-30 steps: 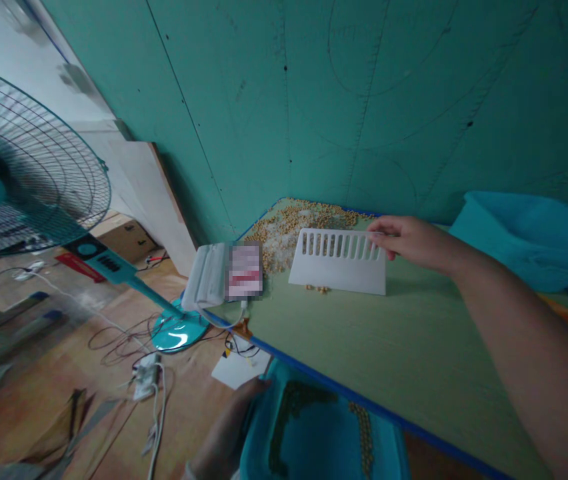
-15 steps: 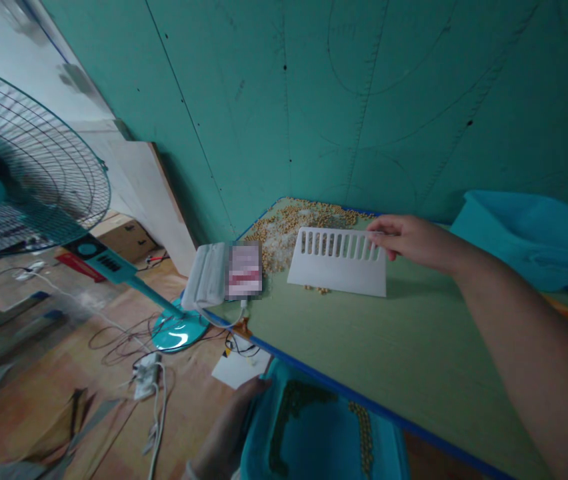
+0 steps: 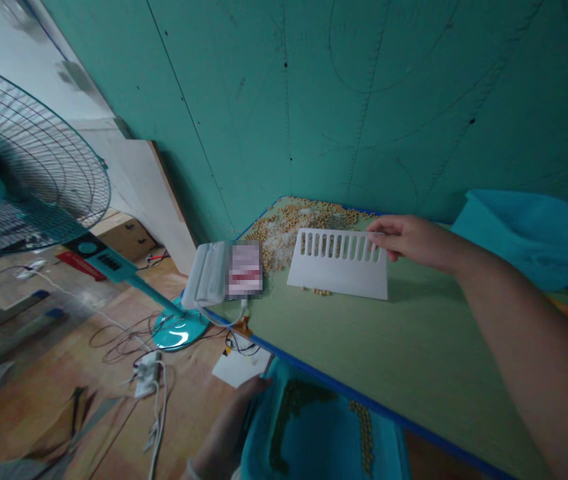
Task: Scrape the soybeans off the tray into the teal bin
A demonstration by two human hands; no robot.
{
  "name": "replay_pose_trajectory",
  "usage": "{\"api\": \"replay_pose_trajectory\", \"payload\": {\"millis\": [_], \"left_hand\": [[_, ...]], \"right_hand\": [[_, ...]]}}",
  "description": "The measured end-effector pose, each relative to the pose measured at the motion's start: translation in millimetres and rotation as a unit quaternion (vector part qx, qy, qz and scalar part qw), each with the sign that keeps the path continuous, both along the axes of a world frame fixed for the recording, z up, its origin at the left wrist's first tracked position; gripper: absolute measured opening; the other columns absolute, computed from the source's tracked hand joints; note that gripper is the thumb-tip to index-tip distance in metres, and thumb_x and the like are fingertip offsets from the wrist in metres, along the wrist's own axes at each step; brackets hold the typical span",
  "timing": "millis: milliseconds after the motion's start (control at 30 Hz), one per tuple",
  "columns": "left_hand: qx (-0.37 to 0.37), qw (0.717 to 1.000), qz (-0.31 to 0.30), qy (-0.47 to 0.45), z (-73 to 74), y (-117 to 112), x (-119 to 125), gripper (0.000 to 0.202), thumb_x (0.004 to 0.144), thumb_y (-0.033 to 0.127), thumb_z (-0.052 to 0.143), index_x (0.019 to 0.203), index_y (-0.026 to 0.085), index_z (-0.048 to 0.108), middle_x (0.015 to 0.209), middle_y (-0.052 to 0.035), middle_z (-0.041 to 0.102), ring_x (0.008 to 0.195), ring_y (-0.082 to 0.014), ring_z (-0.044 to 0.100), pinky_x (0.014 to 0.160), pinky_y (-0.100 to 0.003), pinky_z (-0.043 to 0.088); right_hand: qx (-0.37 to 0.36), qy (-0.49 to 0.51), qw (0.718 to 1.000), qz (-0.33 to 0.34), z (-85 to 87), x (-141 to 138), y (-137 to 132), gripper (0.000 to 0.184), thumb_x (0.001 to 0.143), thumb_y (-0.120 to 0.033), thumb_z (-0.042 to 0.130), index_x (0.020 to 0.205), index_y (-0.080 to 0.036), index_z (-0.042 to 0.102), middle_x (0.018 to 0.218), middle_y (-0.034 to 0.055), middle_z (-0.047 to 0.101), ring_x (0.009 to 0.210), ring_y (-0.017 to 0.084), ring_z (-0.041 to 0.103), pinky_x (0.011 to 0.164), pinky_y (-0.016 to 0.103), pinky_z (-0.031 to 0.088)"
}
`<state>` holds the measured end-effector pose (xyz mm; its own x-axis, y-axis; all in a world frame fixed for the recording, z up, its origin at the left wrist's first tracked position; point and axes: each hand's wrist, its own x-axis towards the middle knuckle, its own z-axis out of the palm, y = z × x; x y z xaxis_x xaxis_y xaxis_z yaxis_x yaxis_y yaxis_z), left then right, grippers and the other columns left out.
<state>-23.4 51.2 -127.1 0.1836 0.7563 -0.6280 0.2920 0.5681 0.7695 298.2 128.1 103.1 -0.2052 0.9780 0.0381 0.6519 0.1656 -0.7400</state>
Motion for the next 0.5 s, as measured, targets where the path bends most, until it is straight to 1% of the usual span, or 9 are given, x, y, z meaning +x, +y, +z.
{"api": "replay_pose_trajectory", "payload": {"millis": [133, 300, 400, 500], "left_hand": [[-0.04, 0.999, 0.036, -0.003, 2.6, -3.2, 1.4, 0.025, 0.078, 0.03, 0.049, 0.098, 0.015, 0.056, 0.104, -0.002, 0.056, 0.088, -0.0236, 0.055, 0.073, -0.038, 0.047], [-0.073, 0.994, 0.073, -0.03, 6.8, -5.6, -0.1, 0.024, 0.079, 0.029, 0.049, 0.098, 0.016, 0.056, 0.104, -0.003, 0.057, 0.087, -0.0215, 0.056, 0.072, -0.038, 0.047], [-0.082, 0.991, 0.091, -0.047, 7.1, -4.9, -0.2, 0.023, 0.079, 0.029, 0.048, 0.096, 0.016, 0.057, 0.103, -0.0019, 0.057, 0.087, -0.0225, 0.056, 0.072, -0.037, 0.047], [-0.078, 0.987, 0.115, -0.077, 6.4, -3.9, 1.0, 0.024, 0.079, 0.029, 0.048, 0.098, 0.016, 0.056, 0.105, -0.0028, 0.056, 0.088, -0.0219, 0.056, 0.072, -0.038, 0.047]], "right_hand": [[-0.006, 0.011, 1.0, 0.01, -0.1, 0.2, 0.2, 0.017, 0.075, -0.031, 0.047, 0.079, -0.016, 0.054, 0.06, -0.002, 0.05, 0.046, 0.007, 0.043, 0.043, 0.02, 0.032], [-0.022, 0.017, 1.0, 0.008, -0.3, 0.9, 0.7, 0.018, 0.075, -0.032, 0.047, 0.081, -0.016, 0.053, 0.06, -0.0021, 0.05, 0.046, 0.006, 0.042, 0.043, 0.02, 0.032], [-0.03, 0.024, 0.999, 0.009, 0.6, 0.0, 0.1, 0.018, 0.073, -0.032, 0.048, 0.08, -0.016, 0.053, 0.062, -0.0016, 0.051, 0.046, 0.007, 0.042, 0.043, 0.021, 0.032], [-0.04, 0.029, 0.999, 0.01, 1.7, -1.1, -0.9, 0.018, 0.072, -0.032, 0.049, 0.079, -0.017, 0.053, 0.061, -0.0014, 0.051, 0.046, 0.007, 0.042, 0.044, 0.021, 0.033]]}}
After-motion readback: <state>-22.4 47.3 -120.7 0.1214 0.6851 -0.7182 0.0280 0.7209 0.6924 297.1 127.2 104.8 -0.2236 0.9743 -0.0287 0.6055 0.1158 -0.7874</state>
